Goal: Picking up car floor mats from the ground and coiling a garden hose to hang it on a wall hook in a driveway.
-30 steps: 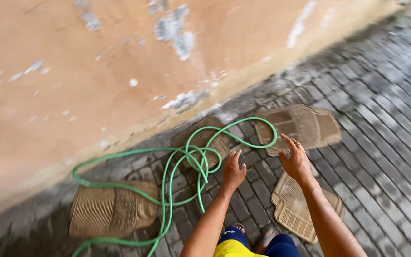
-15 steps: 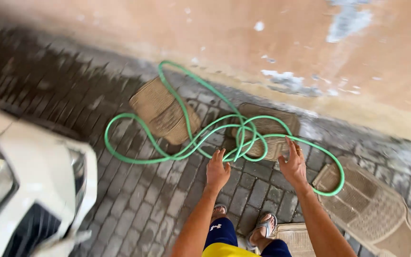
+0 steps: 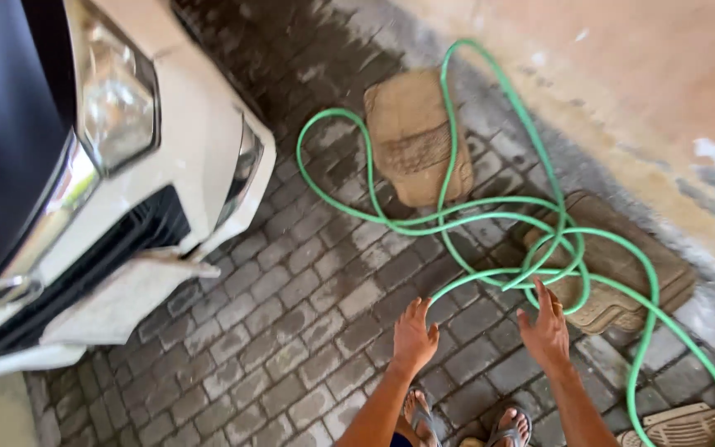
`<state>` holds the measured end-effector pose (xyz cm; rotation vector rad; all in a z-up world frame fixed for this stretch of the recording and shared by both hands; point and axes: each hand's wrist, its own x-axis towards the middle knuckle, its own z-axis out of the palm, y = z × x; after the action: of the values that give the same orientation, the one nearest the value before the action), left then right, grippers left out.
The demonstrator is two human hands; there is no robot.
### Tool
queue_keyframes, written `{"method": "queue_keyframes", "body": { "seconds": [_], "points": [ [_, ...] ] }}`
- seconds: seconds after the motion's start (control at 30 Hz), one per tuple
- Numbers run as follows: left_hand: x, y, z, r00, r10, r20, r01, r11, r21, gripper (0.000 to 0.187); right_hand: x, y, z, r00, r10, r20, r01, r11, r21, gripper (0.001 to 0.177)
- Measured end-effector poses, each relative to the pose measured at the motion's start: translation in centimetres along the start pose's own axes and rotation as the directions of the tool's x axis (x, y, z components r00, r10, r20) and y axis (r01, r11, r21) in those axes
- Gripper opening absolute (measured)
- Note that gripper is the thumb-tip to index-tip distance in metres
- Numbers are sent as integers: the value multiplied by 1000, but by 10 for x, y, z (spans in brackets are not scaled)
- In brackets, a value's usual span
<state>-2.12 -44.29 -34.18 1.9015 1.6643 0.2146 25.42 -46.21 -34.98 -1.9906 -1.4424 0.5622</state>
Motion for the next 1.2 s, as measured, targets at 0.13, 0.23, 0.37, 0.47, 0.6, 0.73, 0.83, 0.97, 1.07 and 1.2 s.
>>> {"method": "queue_keyframes", "body": {
  "seconds": [0.13, 0.23, 0.37, 0.47, 0.6, 0.73, 0.83, 0.97, 1.07, 1.2],
  "points": [
    [15, -33, 29, 981, -130, 145, 132, 991, -7, 59, 12, 15, 54, 914, 251, 317, -245, 968, -60, 80],
    [26, -81, 99, 998, -64, -4, 64, 998, -3, 64, 5, 74, 123, 993, -8, 121, 12, 999, -35, 80],
    [49, -119, 180, 995, -56, 82, 52, 997, 49, 64, 11, 114, 175, 988, -22, 156, 20, 1000, 15, 83],
    [87, -151, 231, 974, -34, 225, 14, 996, 90, 63, 30, 169, 225, 972, 22, 233, -21, 1000, -7, 80],
    [142, -226, 317, 906, -15, 423, -88, 971, 222, 59, 62, 309, 332, 912, 66, 406, -36, 996, -82, 66],
    [186, -273, 350, 923, -58, 380, -65, 950, 304, 51, 85, 327, 360, 868, 60, 494, -35, 998, -61, 57],
    [223, -282, 333, 929, -19, 370, -100, 949, 300, 53, 128, 334, 360, 794, 146, 590, 0, 971, -240, 57],
    [235, -270, 307, 915, -10, 403, -105, 960, 261, 60, 154, 416, 376, 841, 206, 500, 163, 785, -597, 63],
    [251, -262, 294, 913, 10, 408, -155, 933, 323, 60, 167, 446, 373, 885, 202, 419, 217, 619, -755, 50],
    [261, -263, 286, 951, 52, 305, -197, 861, 469, 54, 164, 433, 339, 907, 34, 419, 371, 403, -837, 29]
  ]
}}
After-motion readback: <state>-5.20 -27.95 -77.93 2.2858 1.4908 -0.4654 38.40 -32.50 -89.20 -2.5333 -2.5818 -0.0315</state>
